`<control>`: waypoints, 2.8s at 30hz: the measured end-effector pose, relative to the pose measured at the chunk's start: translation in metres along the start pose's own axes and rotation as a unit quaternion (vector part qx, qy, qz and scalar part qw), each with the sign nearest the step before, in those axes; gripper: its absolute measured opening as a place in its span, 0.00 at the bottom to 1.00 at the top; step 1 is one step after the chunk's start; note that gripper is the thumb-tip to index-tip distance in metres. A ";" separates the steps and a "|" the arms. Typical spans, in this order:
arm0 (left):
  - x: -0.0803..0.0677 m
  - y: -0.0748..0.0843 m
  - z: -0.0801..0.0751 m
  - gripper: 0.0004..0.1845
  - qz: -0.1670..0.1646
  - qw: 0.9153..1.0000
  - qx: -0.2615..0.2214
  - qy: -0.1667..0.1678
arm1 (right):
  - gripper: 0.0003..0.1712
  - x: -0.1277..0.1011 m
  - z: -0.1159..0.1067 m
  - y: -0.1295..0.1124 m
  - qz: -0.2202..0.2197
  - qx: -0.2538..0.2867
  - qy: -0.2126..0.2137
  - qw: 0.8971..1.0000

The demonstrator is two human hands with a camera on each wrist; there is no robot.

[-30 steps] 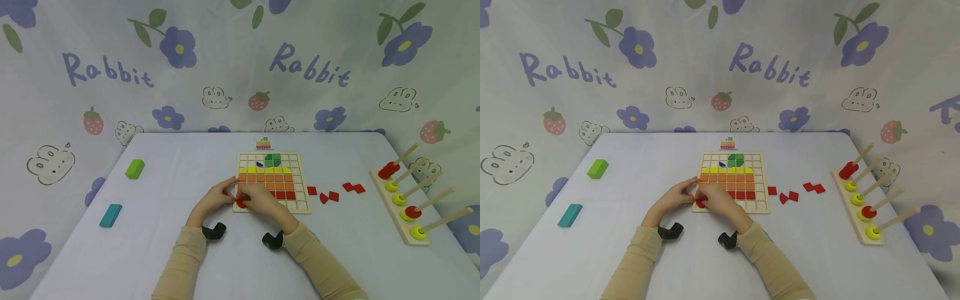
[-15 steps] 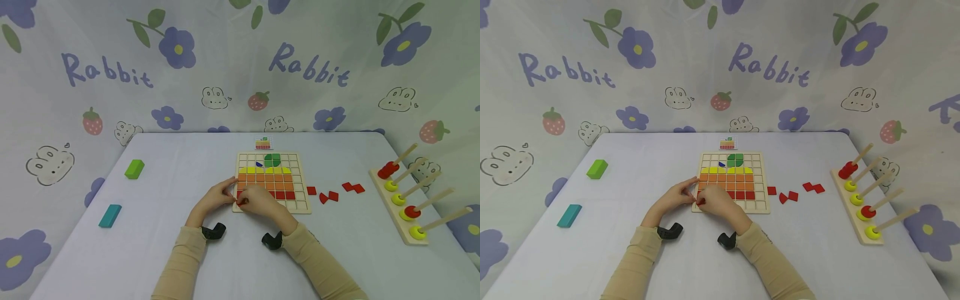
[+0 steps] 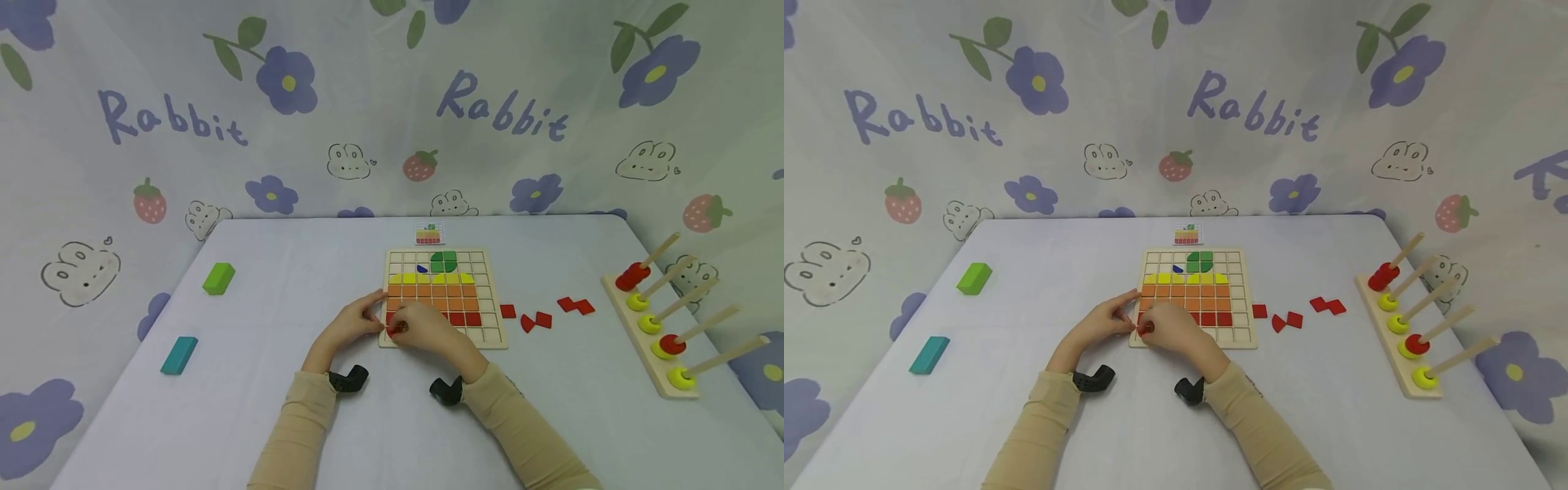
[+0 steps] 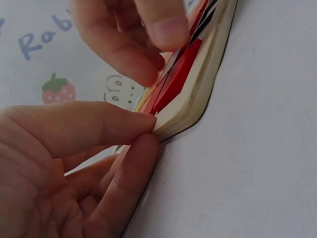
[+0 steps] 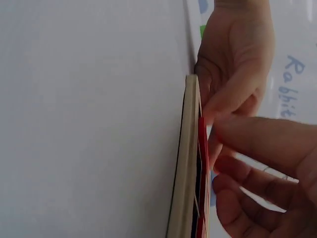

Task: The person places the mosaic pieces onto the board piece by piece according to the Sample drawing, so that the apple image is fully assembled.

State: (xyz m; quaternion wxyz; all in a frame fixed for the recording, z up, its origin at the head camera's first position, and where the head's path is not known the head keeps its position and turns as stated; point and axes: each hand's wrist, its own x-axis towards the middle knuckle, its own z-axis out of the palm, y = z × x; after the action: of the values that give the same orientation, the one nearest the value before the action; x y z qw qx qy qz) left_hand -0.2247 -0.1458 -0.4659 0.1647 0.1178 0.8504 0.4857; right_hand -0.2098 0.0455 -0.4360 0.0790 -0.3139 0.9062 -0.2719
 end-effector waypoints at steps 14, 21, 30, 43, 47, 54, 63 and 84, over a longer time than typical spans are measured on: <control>0.006 0.005 0.006 0.36 -0.014 1.000 -0.002 -0.006 | 0.14 -0.045 -0.079 0.085 0.150 0.126 0.141 0.970; 0.004 0.001 0.003 0.37 -0.023 1.000 0.004 0.004 | 0.22 -0.075 -0.097 0.123 0.228 0.175 0.192 0.938; 0.004 -0.002 0.001 0.36 -0.028 1.000 0.006 0.003 | 0.33 -0.136 -0.108 0.169 0.344 0.228 0.250 0.876; -0.002 0.000 -0.002 0.36 -0.010 1.000 0.003 0.007 | 0.29 -0.178 -0.108 0.191 0.379 0.231 0.271 0.854; 0.001 -0.005 -0.002 0.36 -0.012 1.000 0.006 0.009 | 0.28 -0.176 -0.106 0.192 0.387 0.216 0.250 0.861; 0.001 -0.007 -0.003 0.36 -0.006 1.000 0.004 0.006 | 0.27 -0.171 -0.103 0.194 0.371 0.158 0.214 0.890; 0.000 -0.007 -0.002 0.36 0.003 1.000 0.006 0.010 | 0.29 -0.164 -0.110 0.185 0.356 0.161 0.232 0.891; 0.002 -0.005 0.002 0.36 -0.024 1.000 0.000 0.007 | 0.19 -0.047 -0.041 0.061 0.050 0.221 0.086 0.970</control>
State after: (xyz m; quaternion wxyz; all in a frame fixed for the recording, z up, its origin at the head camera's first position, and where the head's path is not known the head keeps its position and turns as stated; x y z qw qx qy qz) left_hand -0.2260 -0.1457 -0.4720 0.1705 0.0945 0.8539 0.4825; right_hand -0.2180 0.1323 -0.4365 0.0815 -0.2185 0.8415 -0.4874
